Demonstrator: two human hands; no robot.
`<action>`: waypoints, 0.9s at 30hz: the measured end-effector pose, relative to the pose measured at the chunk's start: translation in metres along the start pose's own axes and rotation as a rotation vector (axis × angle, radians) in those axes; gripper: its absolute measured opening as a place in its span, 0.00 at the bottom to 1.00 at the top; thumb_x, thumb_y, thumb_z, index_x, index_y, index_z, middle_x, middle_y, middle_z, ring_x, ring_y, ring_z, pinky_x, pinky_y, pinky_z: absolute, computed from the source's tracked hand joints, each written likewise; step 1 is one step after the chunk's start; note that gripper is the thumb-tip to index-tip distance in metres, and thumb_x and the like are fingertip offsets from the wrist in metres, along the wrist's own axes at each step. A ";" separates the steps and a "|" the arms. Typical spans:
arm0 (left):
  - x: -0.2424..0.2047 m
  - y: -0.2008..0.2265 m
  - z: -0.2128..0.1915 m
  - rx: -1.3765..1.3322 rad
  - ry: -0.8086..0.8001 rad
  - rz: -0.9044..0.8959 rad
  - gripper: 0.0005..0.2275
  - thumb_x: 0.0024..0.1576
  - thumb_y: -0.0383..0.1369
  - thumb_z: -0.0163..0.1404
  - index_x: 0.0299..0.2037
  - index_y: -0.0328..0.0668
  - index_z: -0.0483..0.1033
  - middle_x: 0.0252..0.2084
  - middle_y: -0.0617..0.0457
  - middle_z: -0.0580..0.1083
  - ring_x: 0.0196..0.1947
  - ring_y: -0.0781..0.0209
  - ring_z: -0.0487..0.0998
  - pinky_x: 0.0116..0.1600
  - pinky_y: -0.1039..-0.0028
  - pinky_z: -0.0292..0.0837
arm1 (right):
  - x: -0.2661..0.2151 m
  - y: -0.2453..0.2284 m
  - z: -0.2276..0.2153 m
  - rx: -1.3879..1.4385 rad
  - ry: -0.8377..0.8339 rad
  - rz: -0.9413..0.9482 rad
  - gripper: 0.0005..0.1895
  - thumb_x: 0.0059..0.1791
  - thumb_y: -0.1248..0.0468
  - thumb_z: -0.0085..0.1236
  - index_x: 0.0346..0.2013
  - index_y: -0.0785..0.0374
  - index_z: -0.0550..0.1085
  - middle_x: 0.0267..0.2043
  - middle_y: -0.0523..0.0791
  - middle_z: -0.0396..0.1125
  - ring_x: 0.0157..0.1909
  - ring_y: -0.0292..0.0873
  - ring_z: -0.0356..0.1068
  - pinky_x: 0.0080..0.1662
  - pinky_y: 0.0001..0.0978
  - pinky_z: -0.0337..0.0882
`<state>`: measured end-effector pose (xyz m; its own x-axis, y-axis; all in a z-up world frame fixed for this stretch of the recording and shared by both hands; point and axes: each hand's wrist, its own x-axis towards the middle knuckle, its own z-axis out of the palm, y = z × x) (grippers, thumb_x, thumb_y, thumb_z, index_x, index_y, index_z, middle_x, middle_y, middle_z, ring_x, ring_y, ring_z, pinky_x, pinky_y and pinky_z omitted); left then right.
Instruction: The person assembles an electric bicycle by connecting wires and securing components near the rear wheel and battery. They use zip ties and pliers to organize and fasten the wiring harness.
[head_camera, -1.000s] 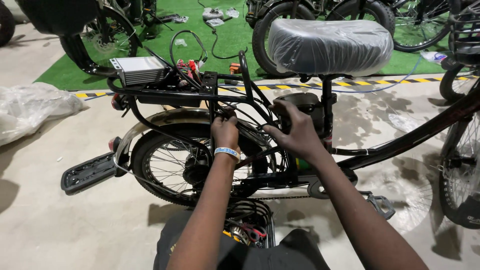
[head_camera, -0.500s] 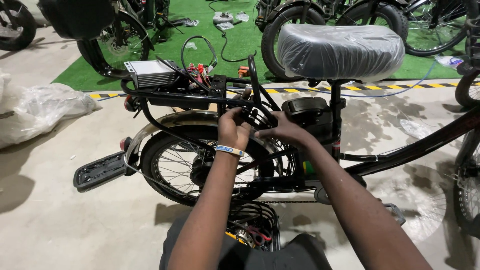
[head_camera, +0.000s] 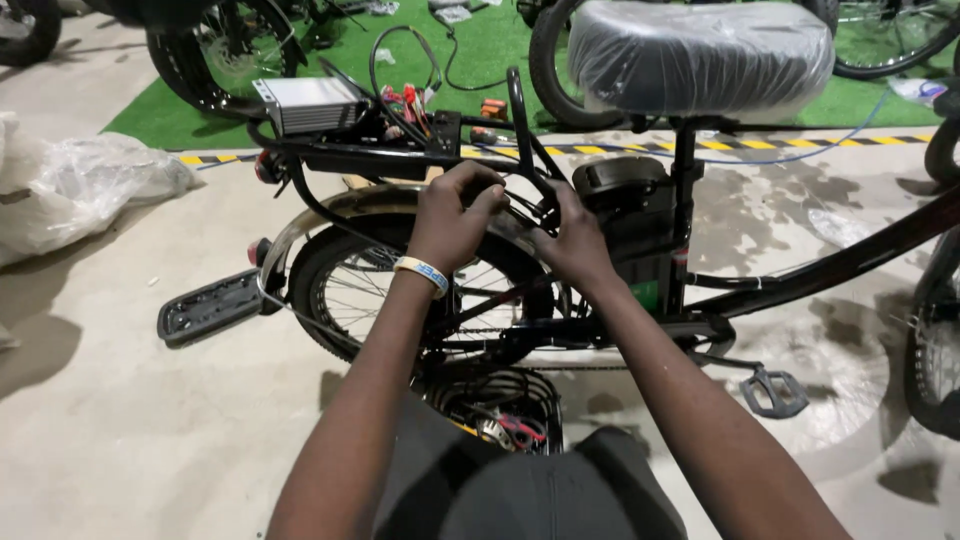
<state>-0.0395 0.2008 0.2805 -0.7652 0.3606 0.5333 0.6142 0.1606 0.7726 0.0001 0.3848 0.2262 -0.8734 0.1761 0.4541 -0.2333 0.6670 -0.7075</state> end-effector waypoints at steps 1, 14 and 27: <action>-0.009 -0.008 0.001 -0.005 -0.010 -0.014 0.06 0.56 0.30 0.49 0.40 0.46 0.78 0.34 0.50 0.79 0.40 0.50 0.81 0.49 0.63 0.75 | -0.005 0.001 0.001 -0.001 -0.006 0.017 0.33 0.43 0.70 0.53 0.63 0.58 0.58 0.49 0.52 0.67 0.49 0.53 0.70 0.48 0.49 0.73; -0.163 -0.220 0.039 0.188 -0.422 -0.330 0.08 0.46 0.33 0.53 0.35 0.43 0.79 0.33 0.50 0.78 0.31 0.54 0.77 0.41 0.67 0.72 | -0.011 0.070 0.055 -0.750 0.041 0.003 0.61 0.51 0.42 0.69 0.69 0.72 0.32 0.71 0.67 0.30 0.70 0.69 0.50 0.62 0.55 0.60; -0.284 -0.395 0.129 0.690 -0.708 -0.892 0.11 0.49 0.29 0.54 0.40 0.34 0.78 0.37 0.36 0.76 0.41 0.35 0.78 0.42 0.49 0.76 | -0.244 0.191 0.233 -0.076 -0.240 0.454 0.13 0.42 0.56 0.60 0.41 0.42 0.78 0.39 0.39 0.74 0.47 0.48 0.72 0.47 0.42 0.73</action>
<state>-0.0399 0.1536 -0.2205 -0.8180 0.2524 -0.5169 0.0904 0.9438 0.3179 0.0693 0.3007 -0.1454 -0.9549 0.2952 -0.0329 0.2161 0.6145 -0.7588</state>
